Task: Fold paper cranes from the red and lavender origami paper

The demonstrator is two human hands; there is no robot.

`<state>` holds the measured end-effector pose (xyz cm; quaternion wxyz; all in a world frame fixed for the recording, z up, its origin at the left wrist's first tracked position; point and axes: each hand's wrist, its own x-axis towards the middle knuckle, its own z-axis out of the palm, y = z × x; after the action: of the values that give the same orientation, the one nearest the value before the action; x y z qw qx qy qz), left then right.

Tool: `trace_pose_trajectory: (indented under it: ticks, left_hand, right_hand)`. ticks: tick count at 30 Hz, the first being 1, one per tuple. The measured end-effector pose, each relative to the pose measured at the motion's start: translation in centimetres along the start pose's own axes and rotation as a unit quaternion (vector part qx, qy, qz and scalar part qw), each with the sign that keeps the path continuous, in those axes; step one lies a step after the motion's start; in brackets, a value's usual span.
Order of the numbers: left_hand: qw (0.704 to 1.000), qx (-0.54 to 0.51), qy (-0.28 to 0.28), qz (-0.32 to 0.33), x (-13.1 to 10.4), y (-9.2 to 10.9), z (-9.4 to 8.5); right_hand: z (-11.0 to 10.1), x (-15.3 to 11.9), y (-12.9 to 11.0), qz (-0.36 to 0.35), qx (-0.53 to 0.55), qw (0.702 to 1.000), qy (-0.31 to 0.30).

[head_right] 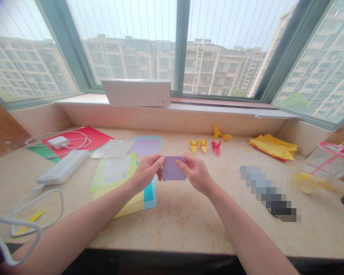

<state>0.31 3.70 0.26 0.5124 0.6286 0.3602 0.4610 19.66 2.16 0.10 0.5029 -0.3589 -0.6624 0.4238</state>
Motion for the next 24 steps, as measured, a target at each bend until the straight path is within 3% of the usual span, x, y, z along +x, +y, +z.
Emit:
trace_pose_trajectory:
  ticks: [6,11,18,24]
  left_hand:
    - [0.999,0.014,0.043,-0.021,0.6,-0.1,-0.8]
    - [0.994,0.099,-0.003,-0.047,1.0,-0.4,-1.4]
    - [0.981,0.185,-0.025,-0.061,0.9,-0.5,-1.6]
    - [0.961,0.262,-0.063,-0.056,0.6,-0.5,-1.5]
  right_hand:
    - [-0.4,0.0,-0.3,-0.042,-0.063,0.997,-0.02]
    - [-0.4,-0.3,0.2,-0.034,-0.069,0.997,-0.032]
    - [-1.0,-0.4,-0.9,-0.047,-0.178,0.974,-0.129]
    - [-1.6,-0.5,-0.4,-0.032,-0.192,0.964,-0.182]
